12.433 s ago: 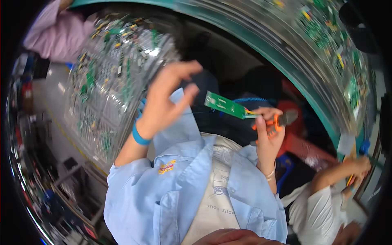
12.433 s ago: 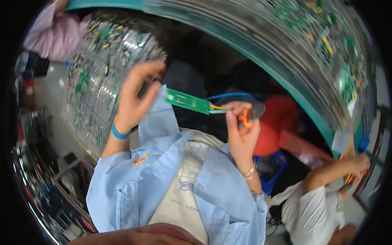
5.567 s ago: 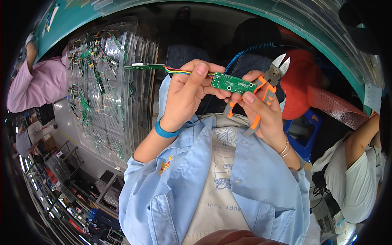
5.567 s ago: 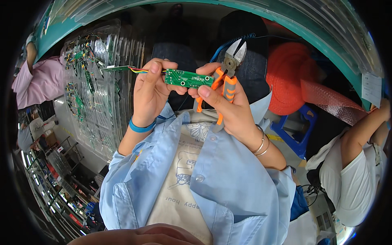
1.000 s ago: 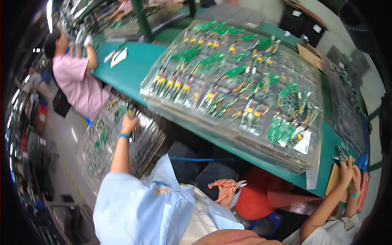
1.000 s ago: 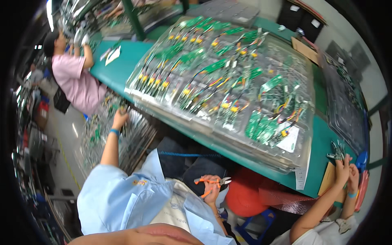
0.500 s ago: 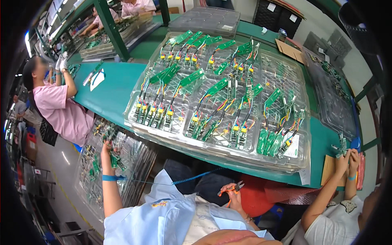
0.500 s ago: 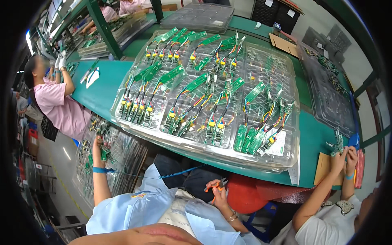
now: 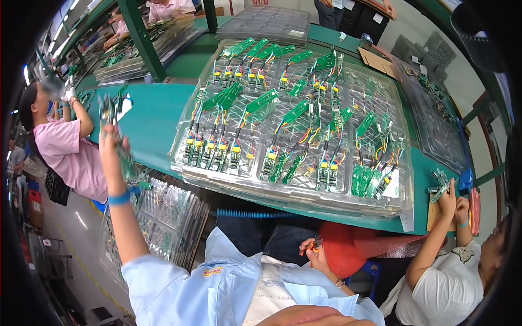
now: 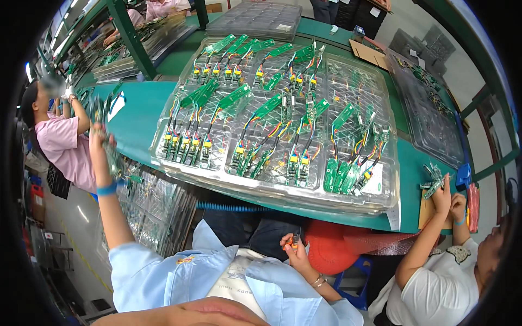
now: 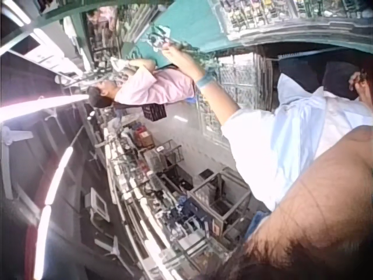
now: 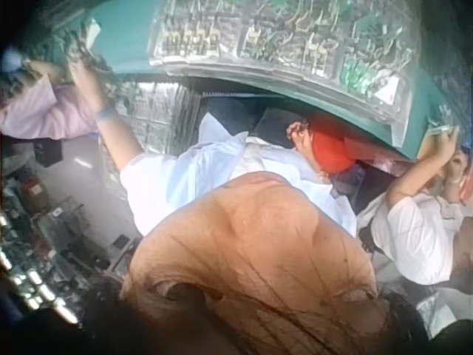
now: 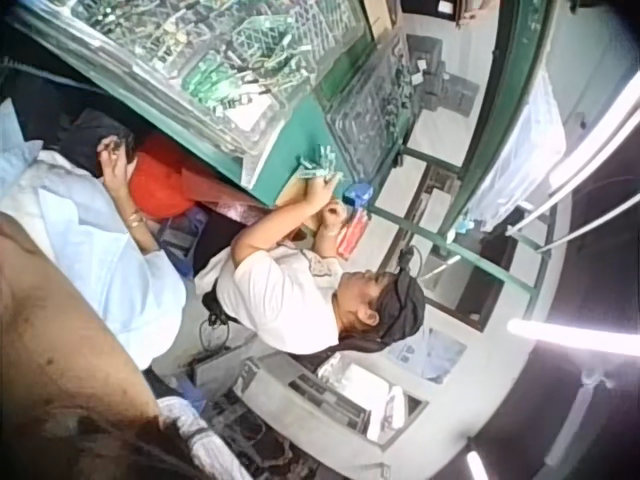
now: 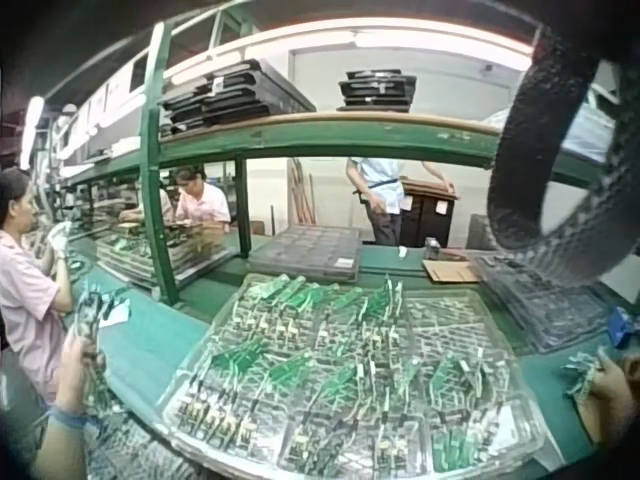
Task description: Trimming excess wires from a printed circuit board using wire cutters at a factory assembly station.
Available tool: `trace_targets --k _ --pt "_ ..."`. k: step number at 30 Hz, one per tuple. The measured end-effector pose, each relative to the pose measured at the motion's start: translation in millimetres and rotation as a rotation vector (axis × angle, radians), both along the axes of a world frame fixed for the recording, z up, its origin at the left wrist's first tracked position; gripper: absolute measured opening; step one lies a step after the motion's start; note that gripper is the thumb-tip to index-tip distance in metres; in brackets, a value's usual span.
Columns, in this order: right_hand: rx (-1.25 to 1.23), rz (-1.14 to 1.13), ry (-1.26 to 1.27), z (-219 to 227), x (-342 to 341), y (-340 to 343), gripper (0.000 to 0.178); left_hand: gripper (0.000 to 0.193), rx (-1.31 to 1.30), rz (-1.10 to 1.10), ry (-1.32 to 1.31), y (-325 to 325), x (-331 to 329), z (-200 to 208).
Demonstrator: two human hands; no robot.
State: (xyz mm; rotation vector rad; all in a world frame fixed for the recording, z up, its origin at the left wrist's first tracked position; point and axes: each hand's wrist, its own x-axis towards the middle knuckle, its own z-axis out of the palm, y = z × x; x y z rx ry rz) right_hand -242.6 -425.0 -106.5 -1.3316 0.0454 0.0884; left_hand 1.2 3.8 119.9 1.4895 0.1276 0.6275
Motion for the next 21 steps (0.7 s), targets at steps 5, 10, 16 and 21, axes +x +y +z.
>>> trace_targets --k 5,10,16,21 --pt "-0.136 -0.007 -0.059 -1.0 -11.7 -1.0 0.019 0.021 0.643 0.045 0.127 19.9 111.9 -37.4" --pt "-0.095 -0.142 -0.069 6.0 -12.4 14.1 0.018 0.042 1.287 -0.014 0.071 23.1 174.3 -148.1" --pt "-0.186 -0.135 -0.104 8.6 -13.3 5.7 0.016 0.043 1.526 -0.156 0.088 49.5 221.4 -158.1" --pt "-0.205 -0.095 -0.041 16.9 -11.5 2.3 0.017 0.024 1.382 0.237 -0.382 -20.9 170.1 -119.6"
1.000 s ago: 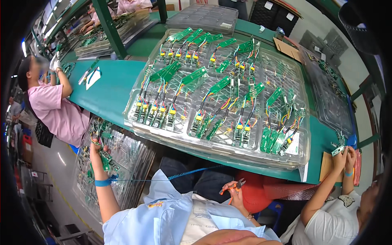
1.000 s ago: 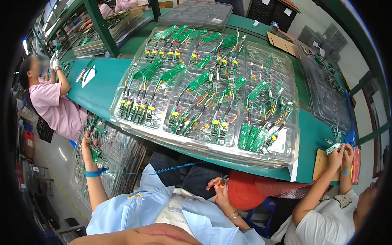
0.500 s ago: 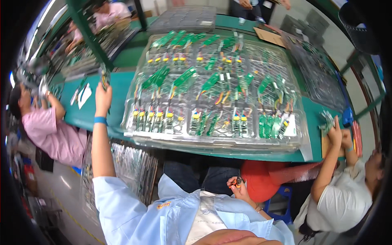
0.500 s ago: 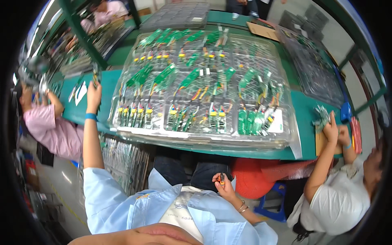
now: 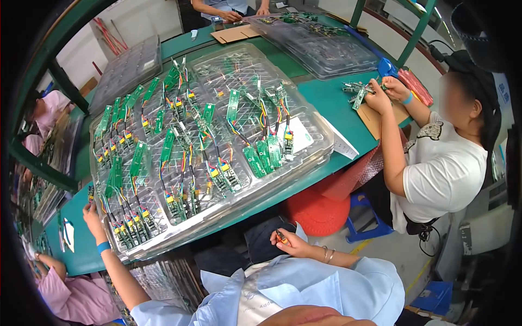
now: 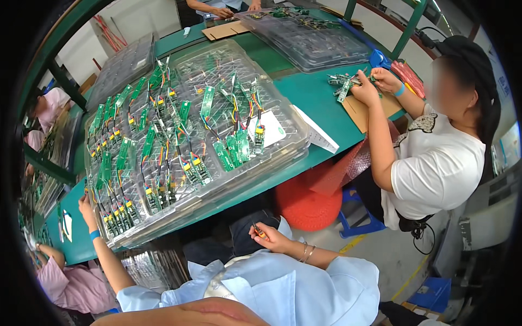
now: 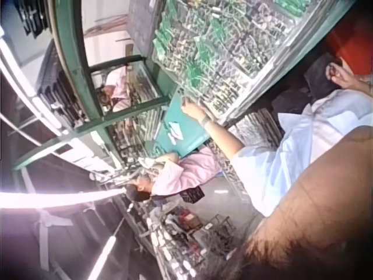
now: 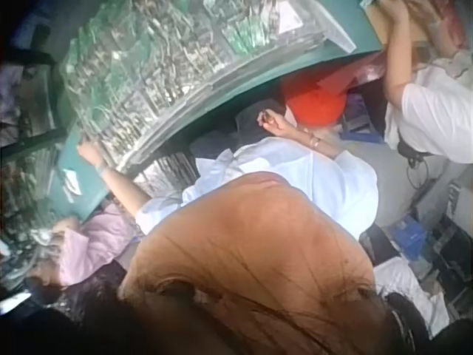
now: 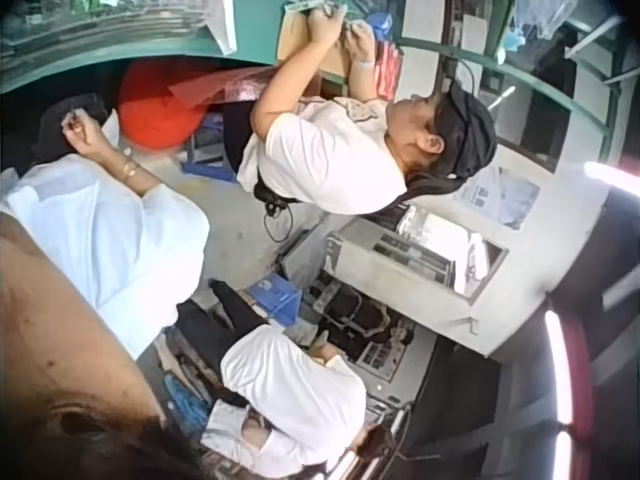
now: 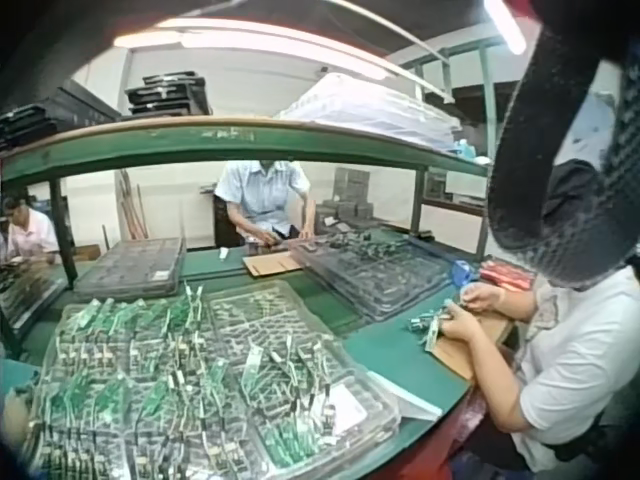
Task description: Trimming excess wires from a printed circuit board using wire cutters at a factory assembly station.
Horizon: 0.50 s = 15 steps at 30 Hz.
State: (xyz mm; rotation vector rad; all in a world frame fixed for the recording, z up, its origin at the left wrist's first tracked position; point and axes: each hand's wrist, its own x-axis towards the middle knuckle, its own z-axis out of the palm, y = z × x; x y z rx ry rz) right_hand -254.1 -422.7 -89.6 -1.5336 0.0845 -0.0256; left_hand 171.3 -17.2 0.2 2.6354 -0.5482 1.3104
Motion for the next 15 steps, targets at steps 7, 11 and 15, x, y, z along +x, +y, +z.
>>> trace_targets --k 7,11,15 --pt "-0.185 0.060 -0.031 38.4 8.6 -6.6 0.012 0.029 -0.436 0.122 0.443 40.3 -76.0 84.5" --pt "-0.283 0.181 0.031 69.0 27.8 -22.8 0.012 0.034 -0.433 0.338 0.403 26.9 -167.0 119.7" --pt "-0.241 0.355 -0.017 96.3 49.6 -20.5 0.010 0.022 -0.406 0.113 0.375 18.2 -259.3 131.9"
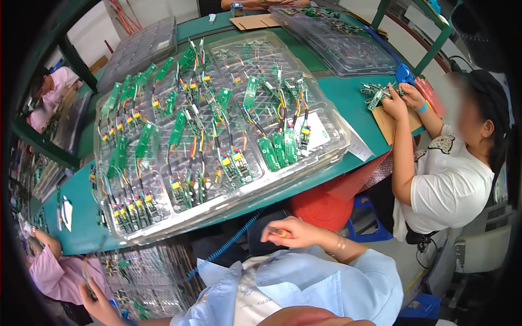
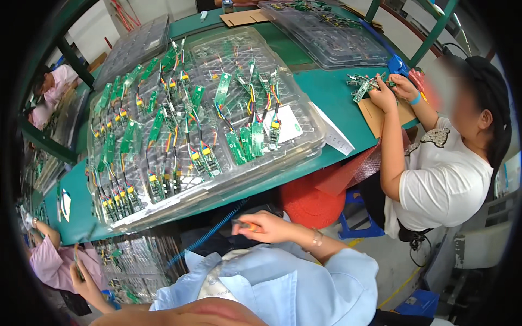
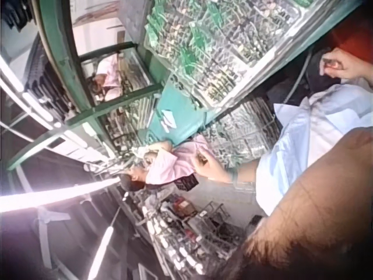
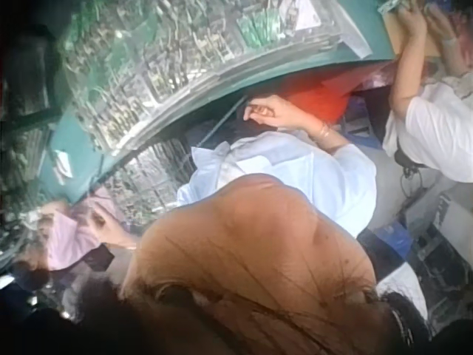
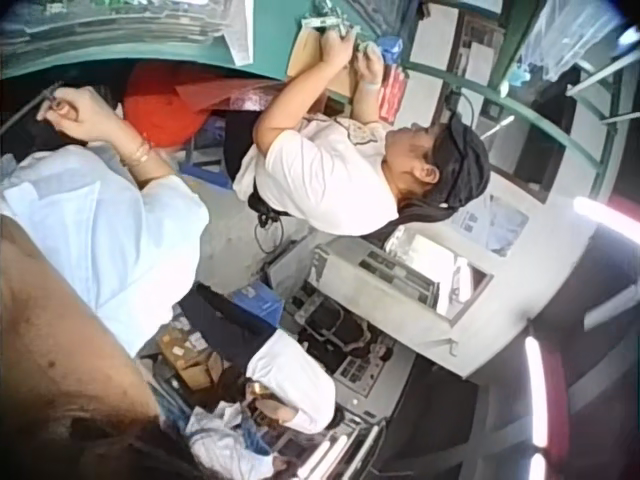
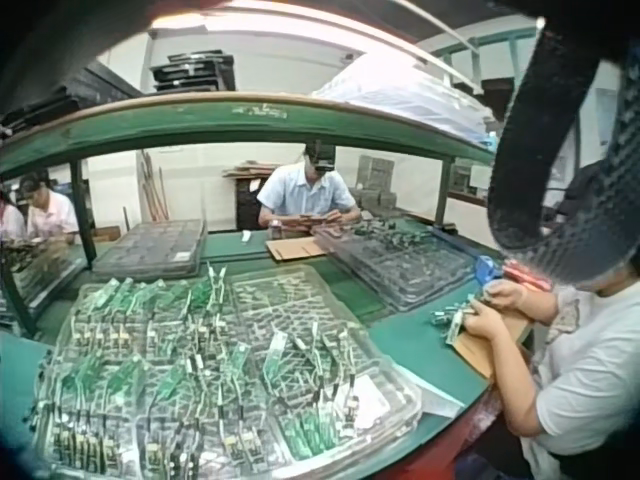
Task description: Trimming excess wires from a printed circuit board using wire cutters at a factory assembly station.
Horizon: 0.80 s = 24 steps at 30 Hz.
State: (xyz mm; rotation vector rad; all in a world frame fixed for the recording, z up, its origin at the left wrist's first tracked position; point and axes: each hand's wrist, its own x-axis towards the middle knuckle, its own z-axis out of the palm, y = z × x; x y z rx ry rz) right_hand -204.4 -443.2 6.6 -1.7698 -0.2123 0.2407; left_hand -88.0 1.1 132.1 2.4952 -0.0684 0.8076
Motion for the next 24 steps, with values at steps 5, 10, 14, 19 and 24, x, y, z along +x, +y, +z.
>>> trace_targets --k 5,10,14,19,24 --pt "0.332 0.153 -0.377 26.0 34.0 53.5 0.017 0.020 0.124 -0.385 0.574 -68.1 -52.0 1.6" --pt "0.241 0.097 -0.473 29.2 45.6 74.2 0.019 0.016 0.032 -0.792 0.678 -148.3 -35.4 -31.6" --pt "0.135 -0.028 -0.282 19.8 32.6 75.1 0.018 0.012 -0.069 -1.009 0.798 -179.9 -23.7 -55.8" --pt "0.405 -0.269 0.010 7.3 27.0 67.5 0.016 0.032 -0.629 -1.079 1.024 -204.2 -9.1 -80.6" --pt "0.593 -0.257 0.192 30.9 16.8 63.7 0.016 0.049 -1.216 -1.208 1.164 -193.7 -16.2 -91.9"
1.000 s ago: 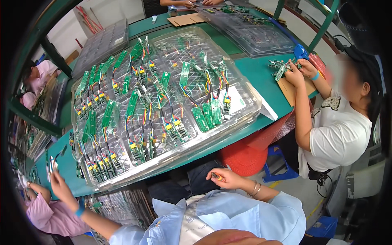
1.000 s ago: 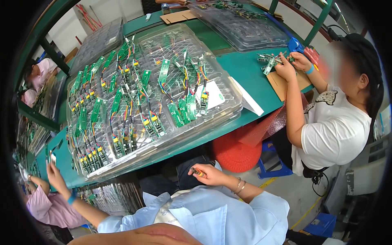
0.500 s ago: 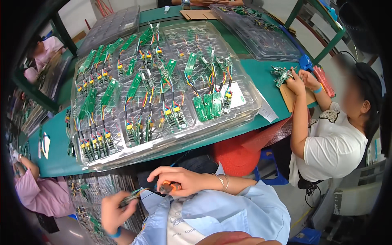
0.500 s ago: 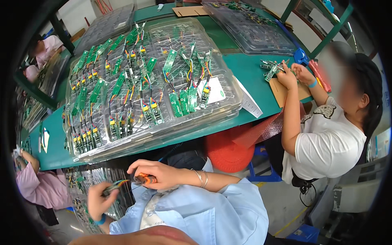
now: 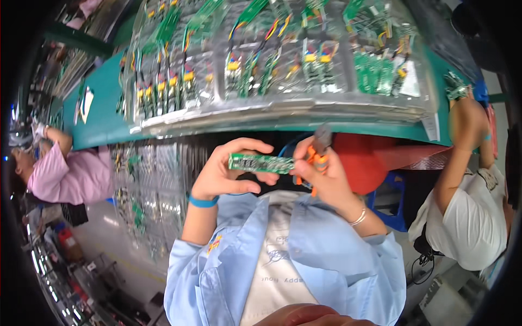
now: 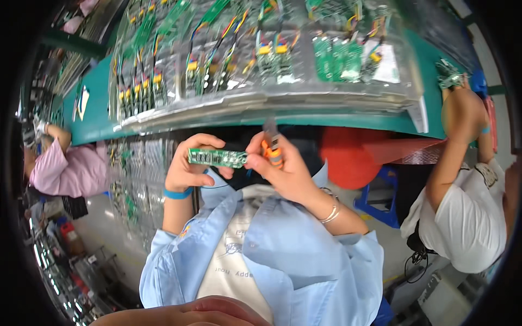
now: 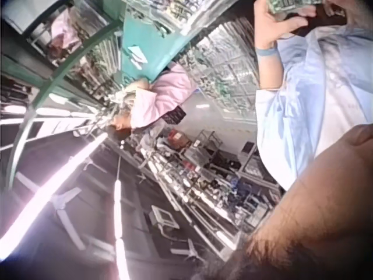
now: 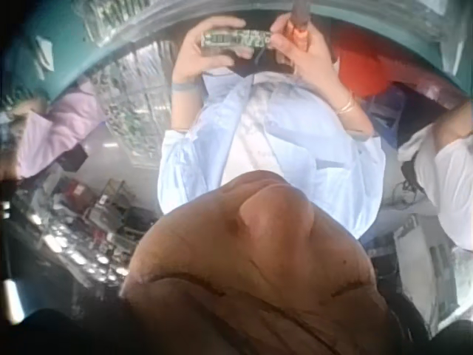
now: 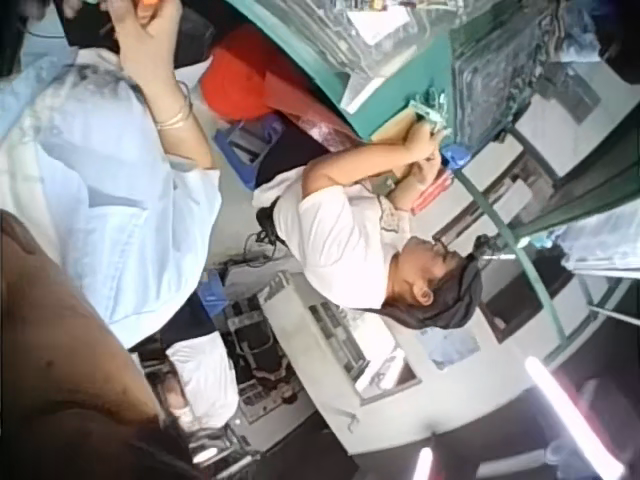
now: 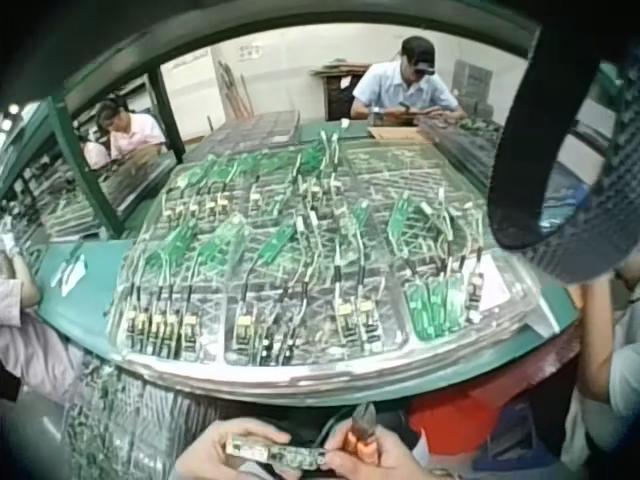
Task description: Trimming excess wires from a printed circuit board using wire cutters at a factory assembly station.
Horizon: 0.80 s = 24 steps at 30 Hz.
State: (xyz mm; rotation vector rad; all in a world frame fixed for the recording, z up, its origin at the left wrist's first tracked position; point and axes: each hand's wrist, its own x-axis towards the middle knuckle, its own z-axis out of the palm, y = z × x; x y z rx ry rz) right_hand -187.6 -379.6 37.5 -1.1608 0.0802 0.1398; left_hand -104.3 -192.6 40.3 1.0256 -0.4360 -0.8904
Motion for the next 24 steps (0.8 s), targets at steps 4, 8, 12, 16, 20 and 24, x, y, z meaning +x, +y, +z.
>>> trace_targets --k 4,8,12,16,20,24 --pt "0.125 0.006 0.020 -0.8 7.6 9.0 0.017 0.051 -0.155 0.120 0.003 -1.0 -14.2 -15.9" --pt "0.147 0.026 0.016 1.1 9.3 17.6 0.017 0.050 -0.123 0.250 -0.156 -3.3 -17.5 -24.6" --pt "0.131 0.012 0.019 4.7 11.3 25.1 0.017 0.047 -0.068 0.386 -0.490 -4.9 -18.7 -29.0" --pt "0.074 -0.025 -0.079 7.2 11.6 30.1 0.017 0.043 -0.233 0.440 -0.154 -5.6 -32.8 -31.3" --pt "0.067 0.034 -0.080 9.0 16.0 28.1 0.018 0.040 -0.313 0.451 0.023 -8.9 -31.7 -31.5" --pt "0.062 0.052 -0.088 12.8 18.4 27.5 0.019 0.039 -0.351 0.461 0.165 -11.2 -29.9 -27.4"
